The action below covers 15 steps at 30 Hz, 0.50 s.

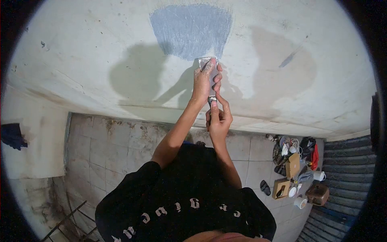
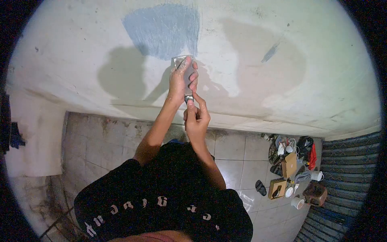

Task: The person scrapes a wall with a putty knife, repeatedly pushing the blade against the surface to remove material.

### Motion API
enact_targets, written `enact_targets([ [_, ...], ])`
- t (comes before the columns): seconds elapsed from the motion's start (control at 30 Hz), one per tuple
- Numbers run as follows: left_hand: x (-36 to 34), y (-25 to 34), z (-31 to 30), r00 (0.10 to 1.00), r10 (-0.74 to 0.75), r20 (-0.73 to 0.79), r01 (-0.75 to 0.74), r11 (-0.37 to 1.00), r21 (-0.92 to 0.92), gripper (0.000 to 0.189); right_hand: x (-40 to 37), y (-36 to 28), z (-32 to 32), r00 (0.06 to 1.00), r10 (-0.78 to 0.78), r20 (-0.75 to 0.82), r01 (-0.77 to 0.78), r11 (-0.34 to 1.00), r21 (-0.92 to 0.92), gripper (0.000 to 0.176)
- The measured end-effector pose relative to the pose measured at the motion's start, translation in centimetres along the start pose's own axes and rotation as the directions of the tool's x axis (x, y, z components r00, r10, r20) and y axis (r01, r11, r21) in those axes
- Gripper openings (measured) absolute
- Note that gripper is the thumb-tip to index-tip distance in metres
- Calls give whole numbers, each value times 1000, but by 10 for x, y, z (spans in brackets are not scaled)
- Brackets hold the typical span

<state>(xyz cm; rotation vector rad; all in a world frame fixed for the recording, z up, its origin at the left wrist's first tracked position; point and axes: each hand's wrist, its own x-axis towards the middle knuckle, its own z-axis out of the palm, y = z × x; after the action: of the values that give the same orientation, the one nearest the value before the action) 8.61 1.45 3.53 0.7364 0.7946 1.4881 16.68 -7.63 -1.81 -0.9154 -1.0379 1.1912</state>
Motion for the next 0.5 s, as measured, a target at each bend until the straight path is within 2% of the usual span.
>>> enact_targets([
  [0.23,3,7,4,999,-40,-31,41,999,19,38,-3,-11,6,998,65,-11,-66,997,-43,31],
  [0.37,4,0,-1,999,-42,-3,42,998,-44,37,1,-3,5,999,18,-37,-18,1000,-10,30],
  [0.5,6,6,2,1000,-15,-19,15,1000,8,36,-1,7,8,999,-19,-50,20,1000,12,31],
])
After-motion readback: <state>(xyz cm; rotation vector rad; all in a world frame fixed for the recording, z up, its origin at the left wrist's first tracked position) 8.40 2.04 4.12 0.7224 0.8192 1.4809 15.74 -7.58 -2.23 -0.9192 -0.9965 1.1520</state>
